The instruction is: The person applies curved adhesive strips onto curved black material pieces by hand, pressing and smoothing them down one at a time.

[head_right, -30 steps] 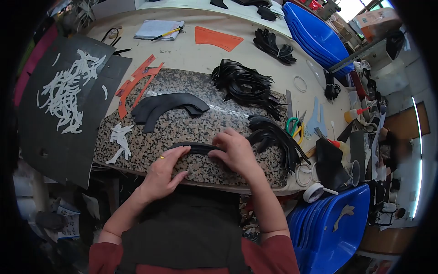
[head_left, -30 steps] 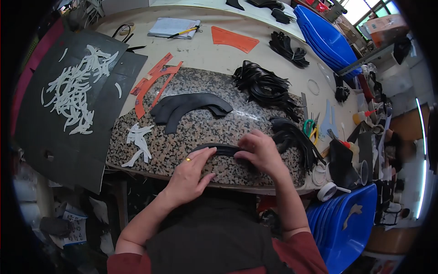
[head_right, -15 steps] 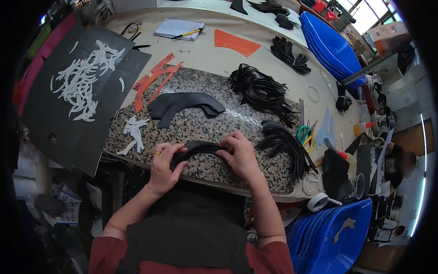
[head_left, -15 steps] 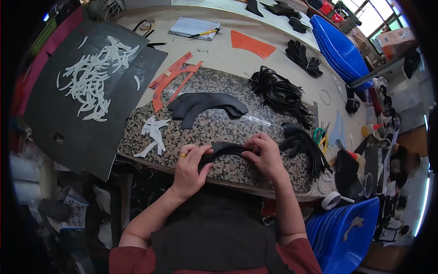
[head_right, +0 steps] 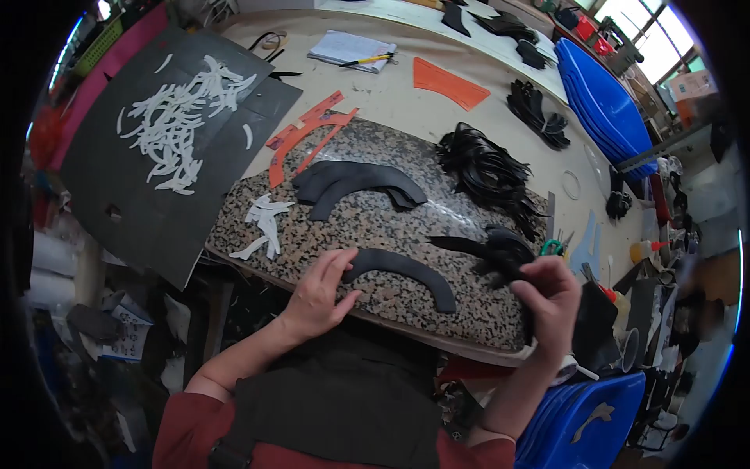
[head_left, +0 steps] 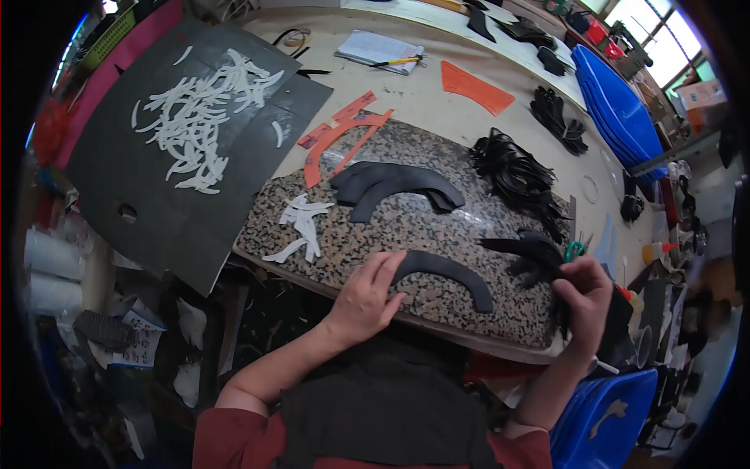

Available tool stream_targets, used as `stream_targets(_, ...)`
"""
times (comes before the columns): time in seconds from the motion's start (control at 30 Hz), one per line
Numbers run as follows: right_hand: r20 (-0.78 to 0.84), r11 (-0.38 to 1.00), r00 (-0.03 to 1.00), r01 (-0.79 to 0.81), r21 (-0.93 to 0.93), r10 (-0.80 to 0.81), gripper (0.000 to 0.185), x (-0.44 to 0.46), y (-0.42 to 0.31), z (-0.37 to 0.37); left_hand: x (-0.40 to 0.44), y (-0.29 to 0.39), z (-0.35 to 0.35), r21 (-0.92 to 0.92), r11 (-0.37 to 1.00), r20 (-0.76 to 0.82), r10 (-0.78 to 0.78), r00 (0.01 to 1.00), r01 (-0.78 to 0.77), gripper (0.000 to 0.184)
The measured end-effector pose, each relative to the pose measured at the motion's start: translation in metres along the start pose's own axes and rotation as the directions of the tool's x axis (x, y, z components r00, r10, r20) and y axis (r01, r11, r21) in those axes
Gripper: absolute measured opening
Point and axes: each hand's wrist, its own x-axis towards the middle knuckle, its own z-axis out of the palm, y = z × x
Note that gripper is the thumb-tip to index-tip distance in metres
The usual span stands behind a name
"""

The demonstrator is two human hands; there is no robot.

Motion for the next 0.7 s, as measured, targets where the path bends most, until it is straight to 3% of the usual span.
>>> stream_targets(0.07, -0.039, 1.0, 0.999, -0.014, -0.023, 0.014, 0.029, 0.015, 0.018, -0.036, 0.001, 0.001, 0.001, -0.029, 0.999, -0.035, 0.023, 0.999, -0.024, 0.071)
stream_targets(0.13, -0.093, 0.984, 0.995, -0.063, -0.167, 0.048, 0.027, 0.032, 0.048, -0.054, 0.0, 0.002, -0.002, -0.04, 0.998, -0.068, 0.038, 0.997, -0.041, 0.068)
stream_targets(0.23, -0.232, 0.938, 0.972, -0.054, -0.341, -0.029, 0.02, 0.042, 0.046, -0.004, -0.003, -0.001, -0.008, -0.094, 0.996, -0.124, -0.001, 0.992, -0.01, 0.058)
stream_targets(0.27, -0.127, 0.932, 0.991, -0.012, -0.363, -0.036, 0.013, 0.044, 0.037, 0.024, -0.006, -0.004, -0.016, -0.074, 0.997, -0.165, -0.013, 0.986, 0.0, 0.055)
stream_targets(0.3, -0.071, 0.96, 0.995, -0.082, -0.266, 0.065, 0.012, 0.037, 0.016, 0.072, -0.008, -0.006, -0.024, -0.055, 0.998, -0.203, -0.02, 0.979, 0.009, 0.051)
stream_targets(0.33, 0.105, 0.899, 0.975, 0.221, -0.377, -0.196, 0.011, 0.035, 0.016, 0.113, -0.008, -0.007, -0.036, -0.061, 0.993, -0.24, -0.111, 0.964, 0.099, 0.041)
stream_targets(0.37, 0.289, 0.862, 0.928, 0.338, -0.378, -0.237, 0.013, 0.029, 0.005, 0.153, -0.009, -0.021, -0.047, 0.044, 0.992, -0.297, -0.098, 0.95, 0.117, 0.038)
stream_targets(0.4, 0.42, 0.887, 0.891, 0.325, -0.329, -0.17, 0.014, 0.021, 0.0, 0.19, -0.007, -0.034, -0.057, 0.084, 0.984, -0.356, -0.116, 0.927, 0.156, 0.037)
stream_targets(0.43, 0.493, 0.876, 0.834, 0.409, -0.254, -0.246, 0.017, 0.017, 0.01, 0.223, -0.002, -0.044, -0.074, 0.138, 0.977, -0.363, -0.102, 0.926, 0.162, 0.04)
stream_targets(0.5, 0.51, 0.864, 0.832, 0.408, -0.294, -0.22, 0.019, 0.01, 0.017, 0.281, 0.0, -0.07, -0.095, 0.013, 0.975, -0.319, -0.206, 0.925, 0.222, 0.05)
stream_targets(0.57, 0.432, 0.794, 0.857, 0.461, -0.397, -0.281, 0.024, 0.006, 0.015, 0.319, 0.004, -0.084, -0.112, 0.115, 0.979, -0.204, -0.144, 0.968, 0.169, 0.056)
stream_targets(0.6, 0.448, 0.815, 0.871, 0.402, -0.418, -0.2, 0.025, 0.006, 0.014, 0.331, 0.003, -0.091, -0.115, 0.16, 0.977, -0.149, -0.119, 0.982, 0.143, 0.057)
stream_targets(0.67, 0.418, 0.808, 0.877, 0.417, -0.416, -0.237, 0.023, 0.007, 0.025, 0.344, 0.0, -0.105, -0.114, 0.238, 0.967, -0.031, -0.082, 0.996, 0.087, 0.059)
stream_targets(0.7, 0.403, 0.804, 0.879, 0.423, -0.417, -0.254, 0.022, 0.007, 0.028, 0.347, -0.002, -0.107, -0.112, 0.275, 0.958, -0.051, -0.065, 0.997, 0.076, 0.06)
